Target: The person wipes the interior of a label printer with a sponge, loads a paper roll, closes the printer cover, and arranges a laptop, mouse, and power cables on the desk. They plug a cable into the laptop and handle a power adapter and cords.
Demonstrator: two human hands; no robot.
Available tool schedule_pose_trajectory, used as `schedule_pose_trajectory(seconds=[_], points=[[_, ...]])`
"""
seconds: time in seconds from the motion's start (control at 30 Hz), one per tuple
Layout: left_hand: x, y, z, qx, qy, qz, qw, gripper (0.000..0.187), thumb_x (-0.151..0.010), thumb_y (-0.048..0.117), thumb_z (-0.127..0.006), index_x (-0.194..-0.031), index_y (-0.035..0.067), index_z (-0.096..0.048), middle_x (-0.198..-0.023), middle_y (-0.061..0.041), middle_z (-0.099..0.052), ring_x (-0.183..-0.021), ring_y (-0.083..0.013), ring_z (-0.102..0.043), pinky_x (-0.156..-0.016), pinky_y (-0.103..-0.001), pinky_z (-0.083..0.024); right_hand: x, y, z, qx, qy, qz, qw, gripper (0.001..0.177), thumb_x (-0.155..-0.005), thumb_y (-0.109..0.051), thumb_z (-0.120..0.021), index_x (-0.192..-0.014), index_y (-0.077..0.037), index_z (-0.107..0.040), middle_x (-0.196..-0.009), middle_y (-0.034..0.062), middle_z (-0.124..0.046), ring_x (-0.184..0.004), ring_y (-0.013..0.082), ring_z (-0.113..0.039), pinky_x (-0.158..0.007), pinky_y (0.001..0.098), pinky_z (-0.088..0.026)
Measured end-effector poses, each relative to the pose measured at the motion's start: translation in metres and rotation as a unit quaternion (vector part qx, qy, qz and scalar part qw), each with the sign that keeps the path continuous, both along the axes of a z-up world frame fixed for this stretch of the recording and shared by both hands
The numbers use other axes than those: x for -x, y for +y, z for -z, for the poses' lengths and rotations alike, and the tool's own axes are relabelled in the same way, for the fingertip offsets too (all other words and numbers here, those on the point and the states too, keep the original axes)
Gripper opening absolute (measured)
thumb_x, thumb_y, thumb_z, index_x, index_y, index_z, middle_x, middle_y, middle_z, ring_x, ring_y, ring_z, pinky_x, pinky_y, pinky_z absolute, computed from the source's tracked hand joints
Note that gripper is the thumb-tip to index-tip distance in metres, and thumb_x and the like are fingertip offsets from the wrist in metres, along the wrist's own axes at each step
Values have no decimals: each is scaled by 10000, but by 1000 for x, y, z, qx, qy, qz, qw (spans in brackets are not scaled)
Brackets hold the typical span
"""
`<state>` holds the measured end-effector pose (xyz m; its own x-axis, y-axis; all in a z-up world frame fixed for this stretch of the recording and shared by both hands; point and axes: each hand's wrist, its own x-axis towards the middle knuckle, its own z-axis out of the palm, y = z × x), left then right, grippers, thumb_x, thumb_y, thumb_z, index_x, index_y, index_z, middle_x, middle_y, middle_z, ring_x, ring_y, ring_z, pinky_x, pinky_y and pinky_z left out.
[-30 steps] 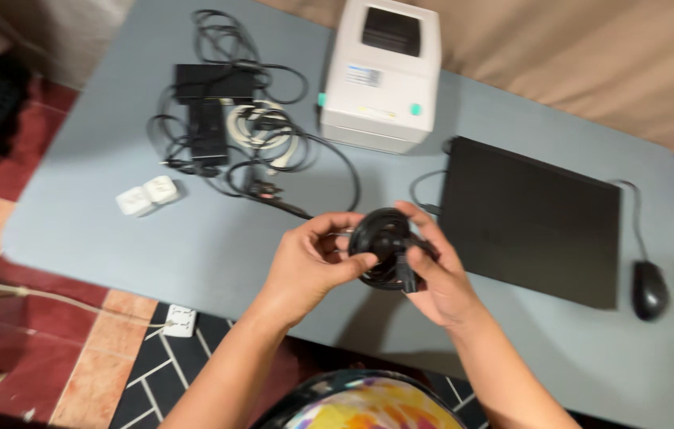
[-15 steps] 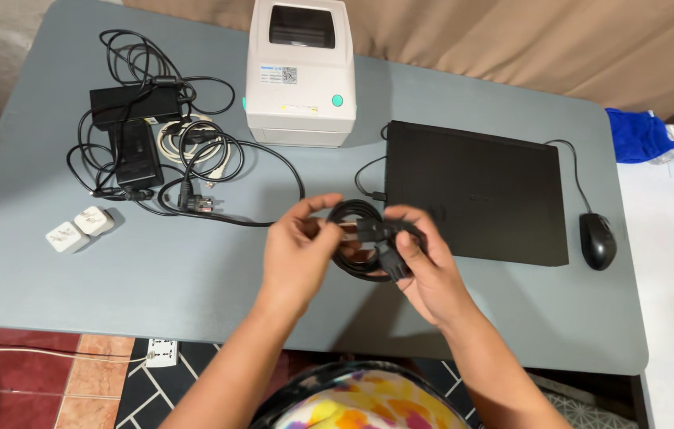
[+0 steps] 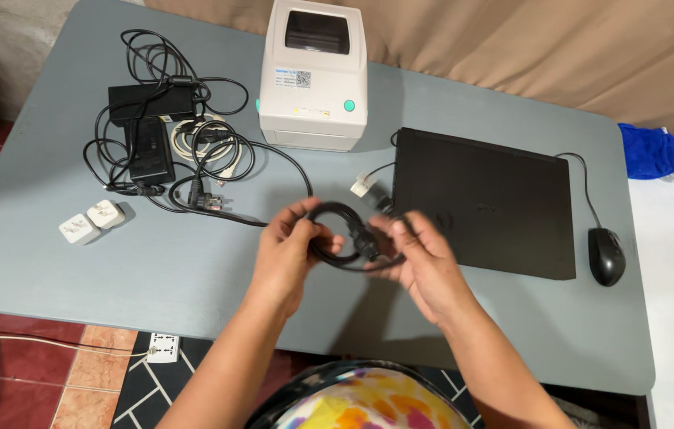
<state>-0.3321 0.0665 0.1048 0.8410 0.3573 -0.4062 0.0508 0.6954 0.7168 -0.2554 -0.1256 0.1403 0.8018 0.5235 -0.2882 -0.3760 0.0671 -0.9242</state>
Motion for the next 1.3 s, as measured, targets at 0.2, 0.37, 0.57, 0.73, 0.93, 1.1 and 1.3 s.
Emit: schedule_pose_trajectory(seconds=[0.2, 0.37, 0.57, 0.73, 0.93, 1.1, 1.3], points=[[-7, 36, 25, 59, -37, -89, 994, 417, -953, 81, -604, -1361, 12, -551, -915, -21, -670, -784, -147, -653, -775, -373, -587, -29, -32, 12, -190, 8, 24, 981, 207, -1132, -263, -436, -1074, -96, -542, -887, 86, -639, -984, 313, -694, -946, 472, -563], [-6, 39, 35, 19, -16, -75, 997, 493, -889, 25, -621, -1362, 73, -493, -924, -59, -691, -847, -188, -696, -830, -375, -591, -42, -62, 46, -91, 67, 8, 994, 304, -1091, -337, -426, -1057, -79, -582, -708, 58, -575, -743, 257, -668, -763, 433, -566], [-1, 24, 48, 74, -27, 40, 996, 481, -947, 154, -626, -1403, 54, -511, -1002, -62, -739, -930, -160, -720, -828, -324, -574, -40, -65, 102, 192, 103, -99, 971, 416, -1088, -409, -482, -1107, -33, -658, -619, 8, -459, -546, 162, -522, -567, 342, -476], [9, 19, 55, -35, -8, 192, 981, 531, -951, 137, -672, -1443, 8, -522, -1077, -77, -759, -947, -131, -702, -819, -284, -531, -28, -70, 132, 263, 128, -145, 945, 376, -1021, -389, -470, -1085, -51, -621, -811, 33, -619, -755, 204, -698, -686, 379, -589], [9, 20, 26, -136, -33, 247, 959, 614, -894, 49, -671, -1453, 68, -417, -1029, -84, -780, -930, -137, -718, -887, -287, -568, -29, -85, 139, 266, 81, -261, 924, 411, -1001, -353, -568, -1245, -44, -686, -1226, 116, -732, -1178, 185, -657, -987, 354, -541], [11, 23, -19, -131, -100, 342, 925, 549, -947, 33, -670, -1467, 28, -494, -985, -85, -758, -956, -123, -697, -915, -265, -527, -38, -70, 101, 259, -120, -206, 936, 585, -986, -440, -603, -1435, -68, -557, -1423, 112, -638, -1345, 215, -559, -1094, 394, -430], [3, 15, -66, -215, -158, 404, 875, 487, -949, 3, -675, -1412, 32, -531, -1014, -73, -728, -942, -110, -655, -900, -277, -540, -28, -42, 31, -125, 154, -186, 962, 734, -993, -562, -530, -1470, -5, -499, -1454, 165, -591, -1269, 292, -611, -1033, 469, -518]])
